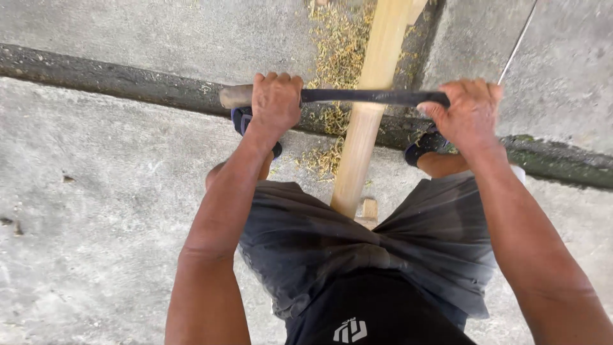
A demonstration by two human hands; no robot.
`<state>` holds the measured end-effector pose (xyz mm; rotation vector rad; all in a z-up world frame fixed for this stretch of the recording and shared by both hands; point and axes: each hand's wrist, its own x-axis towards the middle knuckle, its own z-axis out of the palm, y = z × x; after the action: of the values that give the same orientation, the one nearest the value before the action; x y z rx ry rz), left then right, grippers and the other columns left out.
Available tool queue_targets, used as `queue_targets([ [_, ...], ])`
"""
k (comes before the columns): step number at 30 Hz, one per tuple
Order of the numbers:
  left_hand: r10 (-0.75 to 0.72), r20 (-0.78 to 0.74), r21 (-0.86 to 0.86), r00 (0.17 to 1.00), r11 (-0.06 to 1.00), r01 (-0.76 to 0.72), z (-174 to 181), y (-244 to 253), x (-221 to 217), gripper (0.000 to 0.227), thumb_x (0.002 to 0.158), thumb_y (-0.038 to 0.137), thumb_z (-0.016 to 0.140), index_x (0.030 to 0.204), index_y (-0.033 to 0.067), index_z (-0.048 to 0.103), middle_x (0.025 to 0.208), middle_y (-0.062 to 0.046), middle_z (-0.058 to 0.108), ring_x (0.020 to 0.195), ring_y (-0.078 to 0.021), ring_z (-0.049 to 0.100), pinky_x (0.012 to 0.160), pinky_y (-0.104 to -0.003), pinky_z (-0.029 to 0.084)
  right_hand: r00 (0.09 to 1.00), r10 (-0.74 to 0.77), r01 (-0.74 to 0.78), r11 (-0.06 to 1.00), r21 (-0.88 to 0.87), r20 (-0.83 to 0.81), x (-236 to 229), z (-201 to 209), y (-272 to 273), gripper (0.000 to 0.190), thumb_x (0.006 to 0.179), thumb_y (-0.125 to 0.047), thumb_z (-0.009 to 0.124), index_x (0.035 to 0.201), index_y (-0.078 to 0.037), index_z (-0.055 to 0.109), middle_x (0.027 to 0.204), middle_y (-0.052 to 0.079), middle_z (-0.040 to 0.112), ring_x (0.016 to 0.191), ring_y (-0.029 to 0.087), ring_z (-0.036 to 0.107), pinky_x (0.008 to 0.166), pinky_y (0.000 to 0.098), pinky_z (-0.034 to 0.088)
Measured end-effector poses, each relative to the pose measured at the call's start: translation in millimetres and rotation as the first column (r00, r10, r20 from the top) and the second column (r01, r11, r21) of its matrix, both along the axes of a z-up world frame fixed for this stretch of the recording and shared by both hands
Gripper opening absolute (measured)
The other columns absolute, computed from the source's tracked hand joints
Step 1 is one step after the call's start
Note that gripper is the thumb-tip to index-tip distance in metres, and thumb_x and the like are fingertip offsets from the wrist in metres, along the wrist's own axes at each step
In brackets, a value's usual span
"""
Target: Shave the outer layer of a bamboo pole using a machete.
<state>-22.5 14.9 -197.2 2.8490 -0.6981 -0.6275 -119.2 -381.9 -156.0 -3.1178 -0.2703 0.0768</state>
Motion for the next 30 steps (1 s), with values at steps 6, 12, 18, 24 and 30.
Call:
queue_targets([
  [6, 0.051, -0.106, -0.030, 0.993, 0.998, -0.054, -7, -19, 1, 0.017, 0.091, 0.019, 0.069, 0.106, 0.0117, 0.069, 0.088, -0.007, 0.066, 0.086, -0.0225, 0.062, 0.085, -0.044, 0.045, 0.998, 0.021, -0.020, 1.000, -0.014, 0.062, 18, 51, 16, 0.045, 0.091, -0.059, 0.072, 0.103, -0.015, 0.076, 0.091, -0.001, 0.068, 0.095, 0.018, 0.054, 0.101, 0.0379, 0.034],
  [12, 0.179, -0.144, -0.195, 0.973, 0.959, -0.205, -73, -30, -3, 0.017, 0.098, 0.006, 0.060, 0.107, 0.0144, 0.071, 0.088, -0.005, 0.067, 0.086, -0.0196, 0.063, 0.092, -0.044, 0.047, 0.993, -0.003, -0.021, 0.978, -0.208, -0.115, 33, 84, 38, 0.038, 0.098, -0.057, 0.074, 0.098, -0.019, 0.079, 0.079, -0.001, 0.064, 0.083, 0.018, 0.051, 0.094, 0.0380, 0.032],
  [18, 0.152, -0.199, -0.259, 0.968, 0.944, -0.202, -69, -38, -9, 0.011, 0.094, 0.016, 0.066, 0.104, 0.0124, 0.071, 0.082, -0.005, 0.064, 0.077, -0.0192, 0.059, 0.086, -0.044, 0.050, 0.994, 0.096, -0.107, 0.934, -0.340, -0.049, 34, 102, 41, 0.042, 0.102, -0.058, 0.078, 0.093, -0.017, 0.078, 0.079, -0.003, 0.064, 0.085, 0.014, 0.052, 0.097, 0.0365, 0.031],
  [24, 0.101, -0.238, -0.291, 0.966, 0.942, -0.170, -80, -37, -19, 0.010, 0.097, 0.010, 0.064, 0.103, 0.0129, 0.072, 0.079, -0.006, 0.063, 0.071, -0.0172, 0.056, 0.080, -0.043, 0.052, 0.993, 0.121, -0.112, 0.939, -0.324, 0.009, 23, 100, 38, 0.040, 0.096, -0.056, 0.079, 0.100, -0.016, 0.079, 0.080, -0.002, 0.064, 0.084, 0.014, 0.051, 0.096, 0.0359, 0.031],
  [30, 0.012, -0.257, -0.220, 0.966, 0.973, -0.071, -84, -37, -27, 0.025, 0.087, 0.005, 0.065, 0.110, 0.0146, 0.070, 0.076, -0.005, 0.064, 0.074, -0.0168, 0.054, 0.083, -0.041, 0.048, 0.995, 0.091, -0.099, 0.920, -0.379, -0.040, 5, 100, 43, 0.043, 0.097, -0.058, 0.076, 0.097, -0.015, 0.078, 0.075, -0.002, 0.063, 0.077, 0.014, 0.050, 0.095, 0.0363, 0.032],
])
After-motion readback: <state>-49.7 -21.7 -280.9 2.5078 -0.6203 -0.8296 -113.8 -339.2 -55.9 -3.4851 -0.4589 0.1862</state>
